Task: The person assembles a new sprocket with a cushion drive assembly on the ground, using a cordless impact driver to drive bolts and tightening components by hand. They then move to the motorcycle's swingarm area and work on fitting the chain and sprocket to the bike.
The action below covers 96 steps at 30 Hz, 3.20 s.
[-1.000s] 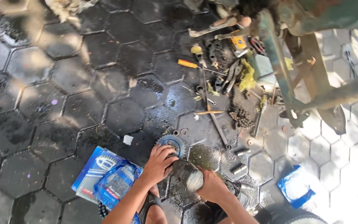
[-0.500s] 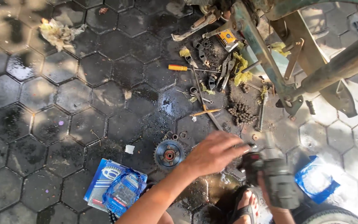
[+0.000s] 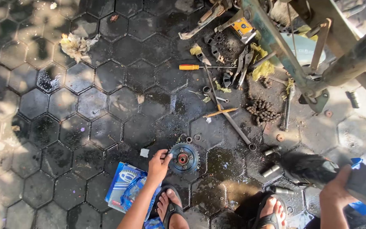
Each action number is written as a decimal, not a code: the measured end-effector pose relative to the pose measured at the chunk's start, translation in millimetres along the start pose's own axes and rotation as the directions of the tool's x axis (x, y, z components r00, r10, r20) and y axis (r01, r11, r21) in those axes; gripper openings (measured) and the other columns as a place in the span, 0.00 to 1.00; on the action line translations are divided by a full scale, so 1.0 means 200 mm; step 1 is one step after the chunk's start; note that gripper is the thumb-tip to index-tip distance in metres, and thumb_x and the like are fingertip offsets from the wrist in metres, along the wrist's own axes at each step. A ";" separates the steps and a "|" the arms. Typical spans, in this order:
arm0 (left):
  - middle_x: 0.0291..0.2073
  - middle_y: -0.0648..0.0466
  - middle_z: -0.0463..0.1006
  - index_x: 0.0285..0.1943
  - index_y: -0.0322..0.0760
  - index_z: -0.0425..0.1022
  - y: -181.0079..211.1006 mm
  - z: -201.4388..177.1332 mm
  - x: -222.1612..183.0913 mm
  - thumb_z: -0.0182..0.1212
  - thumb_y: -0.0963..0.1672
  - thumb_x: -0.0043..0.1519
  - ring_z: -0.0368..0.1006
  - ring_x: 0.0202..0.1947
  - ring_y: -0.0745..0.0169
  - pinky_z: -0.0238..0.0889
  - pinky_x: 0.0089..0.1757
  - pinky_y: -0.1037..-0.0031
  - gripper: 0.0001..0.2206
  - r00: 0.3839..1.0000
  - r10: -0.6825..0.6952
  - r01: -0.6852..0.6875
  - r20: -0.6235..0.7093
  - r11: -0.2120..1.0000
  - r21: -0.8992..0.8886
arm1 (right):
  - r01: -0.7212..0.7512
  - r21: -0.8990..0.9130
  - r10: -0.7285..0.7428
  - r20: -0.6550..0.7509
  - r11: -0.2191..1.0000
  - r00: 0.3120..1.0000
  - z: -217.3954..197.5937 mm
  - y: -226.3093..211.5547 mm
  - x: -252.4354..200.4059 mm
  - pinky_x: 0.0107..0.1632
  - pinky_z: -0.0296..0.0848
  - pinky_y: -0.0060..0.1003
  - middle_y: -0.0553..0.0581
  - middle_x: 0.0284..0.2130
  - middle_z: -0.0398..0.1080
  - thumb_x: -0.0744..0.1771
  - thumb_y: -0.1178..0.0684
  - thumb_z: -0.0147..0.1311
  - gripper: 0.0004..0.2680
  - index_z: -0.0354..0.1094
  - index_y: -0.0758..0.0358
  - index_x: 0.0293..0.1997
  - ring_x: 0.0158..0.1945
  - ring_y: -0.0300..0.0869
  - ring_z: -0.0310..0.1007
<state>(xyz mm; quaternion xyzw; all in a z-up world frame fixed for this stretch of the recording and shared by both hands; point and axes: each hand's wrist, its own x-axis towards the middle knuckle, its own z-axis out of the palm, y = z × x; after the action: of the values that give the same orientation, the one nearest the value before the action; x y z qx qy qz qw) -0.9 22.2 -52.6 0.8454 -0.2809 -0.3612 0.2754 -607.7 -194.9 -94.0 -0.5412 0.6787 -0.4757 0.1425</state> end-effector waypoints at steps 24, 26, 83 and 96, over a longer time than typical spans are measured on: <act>0.47 0.57 0.78 0.46 0.41 0.77 0.29 -0.06 -0.13 0.61 0.38 0.57 0.76 0.50 0.55 0.72 0.50 0.64 0.10 0.622 0.751 -0.779 0.220 0.565 0.273 | -0.125 0.216 0.143 -0.072 0.968 0.987 -0.06 -0.11 -0.17 0.76 0.68 0.45 0.64 0.69 0.67 0.71 0.67 0.58 0.21 0.58 0.69 0.74 0.71 0.49 0.70; 0.44 0.46 0.75 0.55 0.31 0.75 0.42 -0.12 -0.16 0.67 0.41 0.53 0.74 0.45 0.47 0.70 0.45 0.60 0.20 0.727 0.652 -0.684 0.214 0.667 0.295 | -0.101 0.158 0.110 -0.049 0.982 0.993 -0.05 -0.27 -0.22 0.72 0.71 0.45 0.66 0.68 0.67 0.70 0.68 0.58 0.22 0.58 0.70 0.75 0.67 0.50 0.70; 0.40 0.51 0.75 0.48 0.37 0.75 0.22 -0.08 -0.13 0.64 0.43 0.62 0.76 0.40 0.50 0.72 0.39 0.61 0.08 0.678 0.706 -0.734 0.203 0.637 0.237 | -0.346 -0.460 0.575 0.685 0.818 0.448 0.45 -1.32 -0.97 0.43 0.79 0.38 0.55 0.42 0.80 0.67 0.47 0.55 0.13 0.73 0.60 0.54 0.38 0.45 0.81; 0.38 0.50 0.76 0.51 0.35 0.74 0.23 -0.08 -0.02 0.68 0.43 0.62 0.77 0.38 0.54 0.75 0.37 0.67 0.11 0.768 0.635 -0.640 0.083 0.762 0.096 | 0.265 0.034 -0.172 0.836 0.964 0.521 1.31 -1.42 -0.96 0.48 0.74 0.50 0.65 0.45 0.71 0.67 0.55 0.55 0.11 0.71 0.65 0.53 0.45 0.62 0.74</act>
<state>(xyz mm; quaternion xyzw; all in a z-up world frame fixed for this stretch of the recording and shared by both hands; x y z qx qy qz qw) -2.8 -2.6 -10.4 0.7060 -0.5786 -0.2479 0.3246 -179.1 -145.7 -61.1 -0.7884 0.4788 -0.1428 0.3589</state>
